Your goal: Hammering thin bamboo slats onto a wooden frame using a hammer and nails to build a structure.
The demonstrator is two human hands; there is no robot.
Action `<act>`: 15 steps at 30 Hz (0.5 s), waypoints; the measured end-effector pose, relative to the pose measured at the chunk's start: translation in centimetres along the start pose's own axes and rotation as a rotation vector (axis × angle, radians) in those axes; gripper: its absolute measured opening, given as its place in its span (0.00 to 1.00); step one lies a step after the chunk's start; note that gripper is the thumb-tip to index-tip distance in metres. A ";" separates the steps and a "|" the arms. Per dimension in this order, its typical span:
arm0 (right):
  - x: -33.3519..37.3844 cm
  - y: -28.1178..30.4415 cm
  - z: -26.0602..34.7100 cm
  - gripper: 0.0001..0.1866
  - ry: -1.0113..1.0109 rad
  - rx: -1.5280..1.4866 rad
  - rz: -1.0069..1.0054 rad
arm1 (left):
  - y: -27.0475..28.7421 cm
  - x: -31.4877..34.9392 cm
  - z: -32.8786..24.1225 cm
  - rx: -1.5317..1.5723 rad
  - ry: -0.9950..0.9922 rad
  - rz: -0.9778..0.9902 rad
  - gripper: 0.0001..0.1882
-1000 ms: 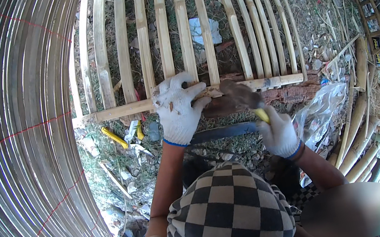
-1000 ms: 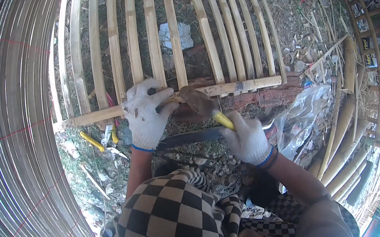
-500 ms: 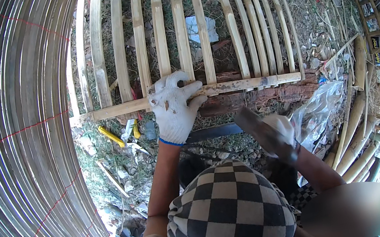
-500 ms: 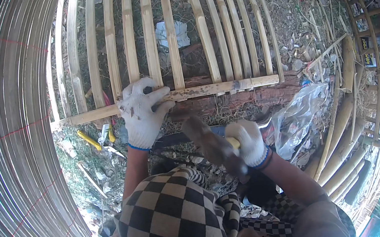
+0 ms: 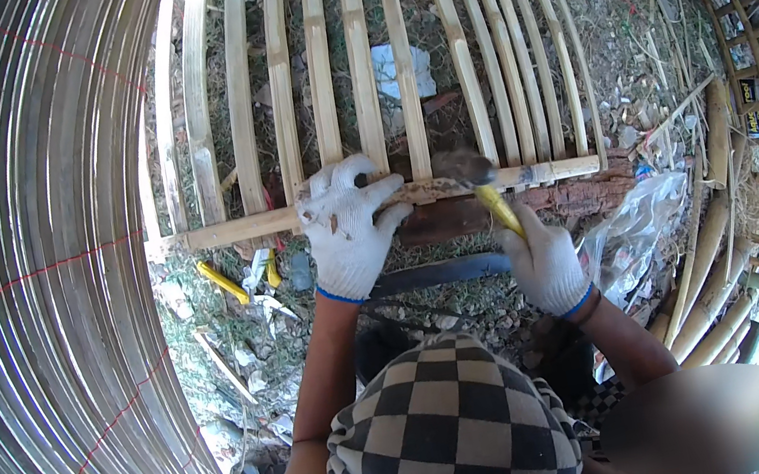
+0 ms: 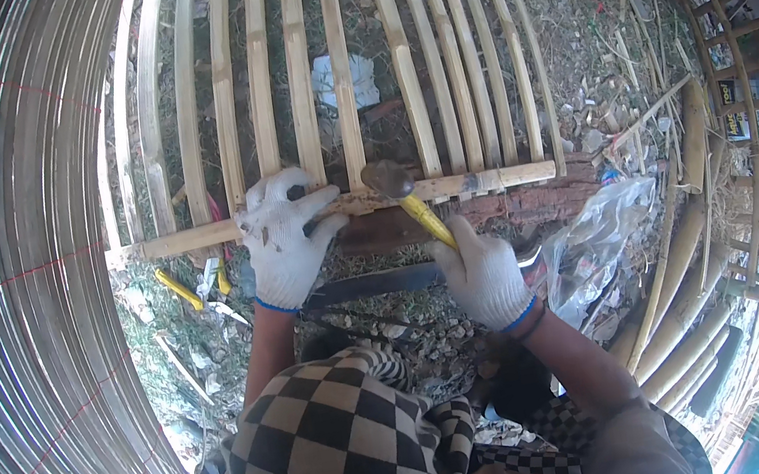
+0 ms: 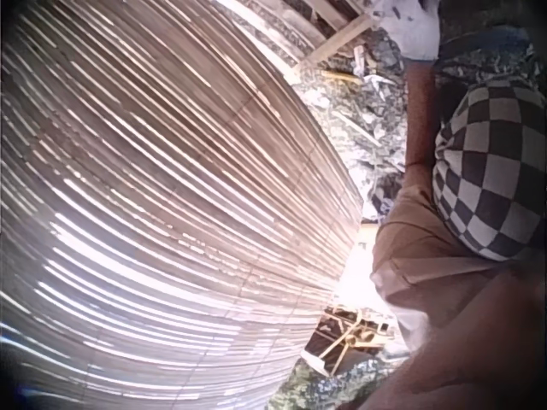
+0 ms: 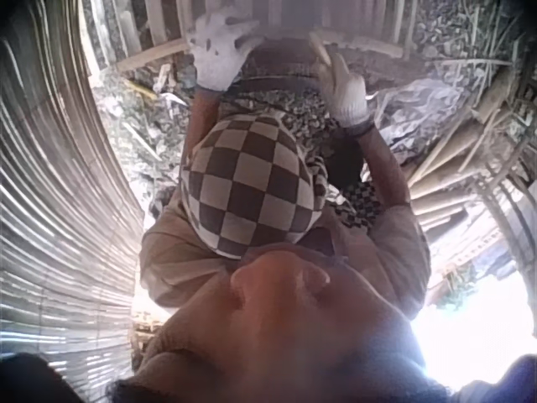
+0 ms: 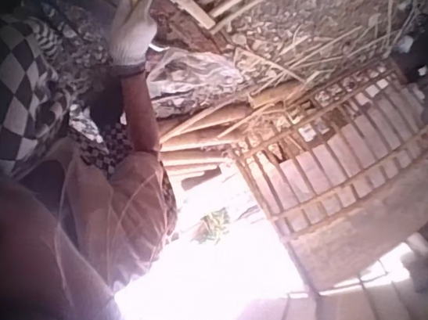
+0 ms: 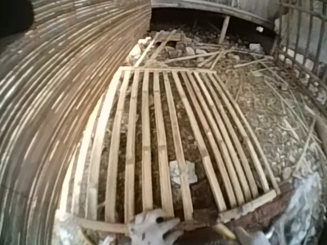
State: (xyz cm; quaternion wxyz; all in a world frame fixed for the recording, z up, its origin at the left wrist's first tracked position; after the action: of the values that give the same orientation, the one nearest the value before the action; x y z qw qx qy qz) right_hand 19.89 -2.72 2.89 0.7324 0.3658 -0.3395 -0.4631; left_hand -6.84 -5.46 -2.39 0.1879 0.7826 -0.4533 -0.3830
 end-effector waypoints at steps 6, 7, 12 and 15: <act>0.7 -1.0 -0.9 0.17 0.099 0.058 0.080 | 0.1 0.1 -0.8 0.015 0.009 -0.011 0.20; 0.6 -0.7 -0.7 0.17 0.101 0.057 0.070 | 0.1 0.3 -0.8 -0.003 -0.011 -0.006 0.20; 2.3 5.0 -0.6 0.18 0.235 0.111 0.309 | 0.3 0.3 -0.6 0.005 0.011 0.036 0.23; 3.1 7.2 -1.1 0.19 0.370 0.275 0.492 | 0.6 0.2 -0.7 -0.038 0.036 0.082 0.25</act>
State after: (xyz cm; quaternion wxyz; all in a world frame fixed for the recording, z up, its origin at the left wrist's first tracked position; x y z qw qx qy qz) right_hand 25.01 -3.12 8.94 0.8151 0.4464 -0.3382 -0.1480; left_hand -6.56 -5.98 -1.64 0.2263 0.7664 -0.4744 -0.3693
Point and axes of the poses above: each hand's wrist, its own x-axis away from the middle knuckle, its own y-axis out of the back of the hand, z = x × y, the point moved 2 cm from there along -x, towards the middle knuckle, and after that the axes turned 9 degrees about -z, right-handed, at the moved point
